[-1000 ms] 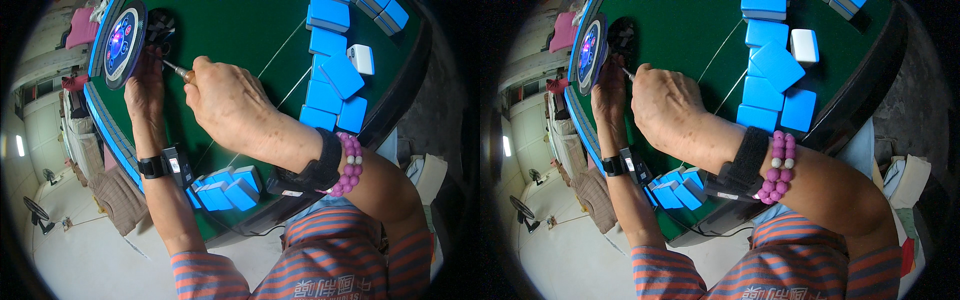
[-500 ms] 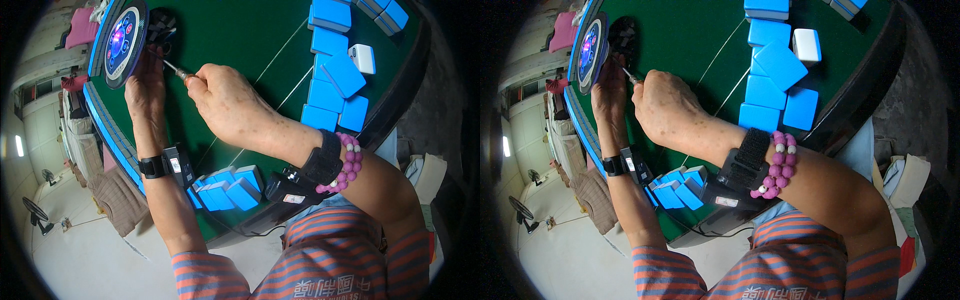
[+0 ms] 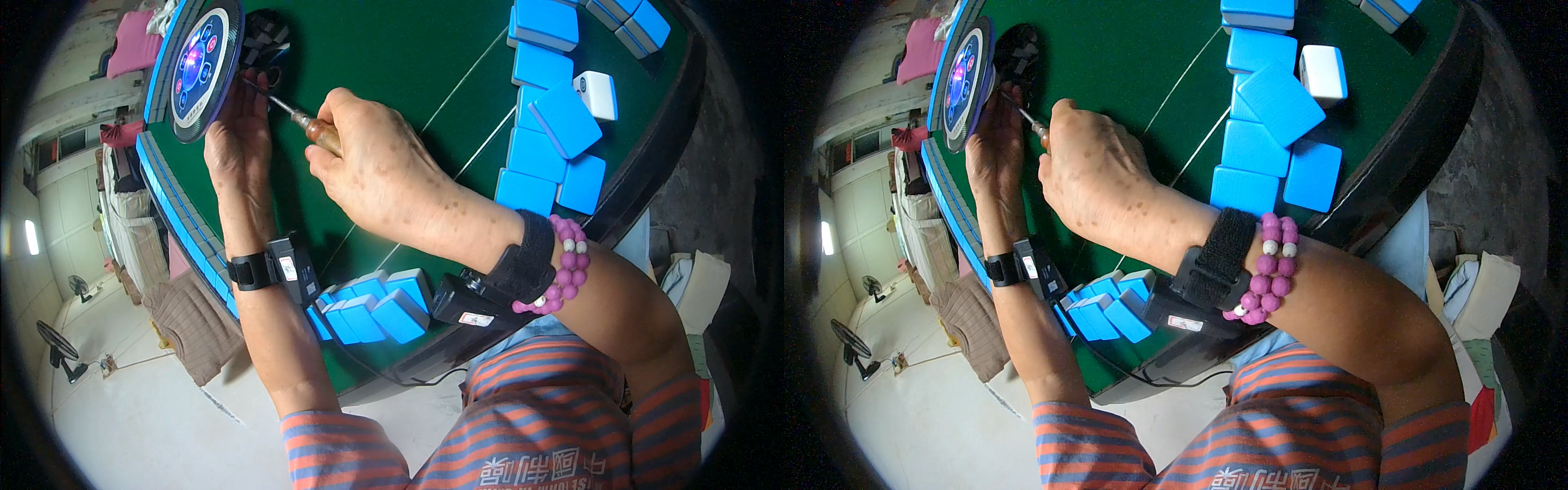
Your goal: The person uses a screwdriver to tighten screws on the central component of an automatic mahjong table. They also handle and examine small metal parts from a tray on a nearby table.
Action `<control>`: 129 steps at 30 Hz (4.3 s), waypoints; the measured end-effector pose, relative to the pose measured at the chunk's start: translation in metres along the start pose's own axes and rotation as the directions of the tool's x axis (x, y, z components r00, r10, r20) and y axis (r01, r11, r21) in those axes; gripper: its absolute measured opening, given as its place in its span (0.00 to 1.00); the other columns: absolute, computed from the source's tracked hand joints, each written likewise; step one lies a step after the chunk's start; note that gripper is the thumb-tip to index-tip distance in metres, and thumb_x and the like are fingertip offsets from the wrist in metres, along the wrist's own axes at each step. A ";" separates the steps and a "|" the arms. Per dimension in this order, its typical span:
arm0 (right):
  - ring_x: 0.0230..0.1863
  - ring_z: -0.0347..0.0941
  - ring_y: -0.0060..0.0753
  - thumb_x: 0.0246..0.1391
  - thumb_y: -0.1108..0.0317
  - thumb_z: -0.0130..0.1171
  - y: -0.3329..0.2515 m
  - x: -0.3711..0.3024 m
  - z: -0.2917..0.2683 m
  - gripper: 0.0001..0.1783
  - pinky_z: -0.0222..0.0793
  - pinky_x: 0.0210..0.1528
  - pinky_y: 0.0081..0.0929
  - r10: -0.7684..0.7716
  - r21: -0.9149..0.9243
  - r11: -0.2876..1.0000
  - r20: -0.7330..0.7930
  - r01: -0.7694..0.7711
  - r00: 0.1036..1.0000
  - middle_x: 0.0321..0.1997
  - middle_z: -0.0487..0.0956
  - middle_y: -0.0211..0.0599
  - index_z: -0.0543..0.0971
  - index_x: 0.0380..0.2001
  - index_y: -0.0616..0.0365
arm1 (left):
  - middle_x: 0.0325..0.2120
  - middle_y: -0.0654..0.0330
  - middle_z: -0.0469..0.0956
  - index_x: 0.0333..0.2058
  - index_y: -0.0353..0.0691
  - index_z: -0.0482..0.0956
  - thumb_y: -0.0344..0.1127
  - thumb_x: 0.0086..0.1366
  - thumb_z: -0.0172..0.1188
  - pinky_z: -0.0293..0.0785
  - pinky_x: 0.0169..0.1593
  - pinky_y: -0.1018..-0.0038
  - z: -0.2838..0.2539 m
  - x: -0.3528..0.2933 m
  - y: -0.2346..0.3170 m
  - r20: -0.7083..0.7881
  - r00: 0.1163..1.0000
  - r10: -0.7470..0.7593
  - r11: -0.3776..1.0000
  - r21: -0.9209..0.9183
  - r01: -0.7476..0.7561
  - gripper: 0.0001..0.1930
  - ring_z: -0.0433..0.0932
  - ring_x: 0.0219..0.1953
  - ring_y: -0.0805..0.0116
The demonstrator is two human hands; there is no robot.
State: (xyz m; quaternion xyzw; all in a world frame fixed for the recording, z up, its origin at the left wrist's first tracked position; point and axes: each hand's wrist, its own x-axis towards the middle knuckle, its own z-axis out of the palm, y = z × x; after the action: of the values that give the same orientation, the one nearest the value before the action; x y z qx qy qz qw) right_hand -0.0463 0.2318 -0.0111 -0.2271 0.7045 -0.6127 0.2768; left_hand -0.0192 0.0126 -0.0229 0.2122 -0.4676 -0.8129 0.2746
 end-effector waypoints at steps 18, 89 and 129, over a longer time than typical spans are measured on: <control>0.24 0.73 0.41 0.61 0.60 0.48 0.002 0.010 0.004 0.18 0.69 0.31 0.34 0.146 0.157 0.974 0.120 -0.164 0.982 0.21 0.76 0.45 0.76 0.30 0.67 | 0.40 0.51 0.74 0.45 0.32 0.70 0.18 0.64 0.45 0.80 0.49 0.59 0.010 0.011 0.001 -0.091 0.993 -0.076 0.980 0.177 0.091 0.11 0.78 0.43 0.57; 0.31 0.76 0.53 0.55 0.67 0.55 -0.003 0.002 -0.001 0.10 0.72 0.35 0.40 -0.033 -0.109 0.993 0.029 0.036 0.999 0.25 0.77 0.54 0.74 0.30 0.66 | 0.39 0.53 0.72 0.44 0.34 0.70 0.19 0.65 0.47 0.79 0.43 0.62 0.018 0.018 -0.007 -0.294 0.956 -0.004 0.963 0.257 0.083 0.10 0.76 0.38 0.61; 0.24 0.71 0.26 0.54 0.69 0.56 -0.004 0.023 0.000 0.11 0.68 0.28 0.25 0.084 0.214 0.972 0.049 -0.093 0.995 0.23 0.77 0.39 0.78 0.35 0.67 | 0.38 0.55 0.73 0.44 0.36 0.71 0.21 0.65 0.49 0.80 0.44 0.62 0.003 0.029 -0.005 -0.283 0.957 -0.064 0.982 0.153 0.111 0.10 0.76 0.37 0.62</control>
State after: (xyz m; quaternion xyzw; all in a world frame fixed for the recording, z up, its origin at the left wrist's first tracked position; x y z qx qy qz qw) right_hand -0.0629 0.2160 -0.0097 -0.1762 0.6375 -0.6682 0.3407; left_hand -0.0441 -0.0018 -0.0282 0.3664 -0.4812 -0.7447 0.2821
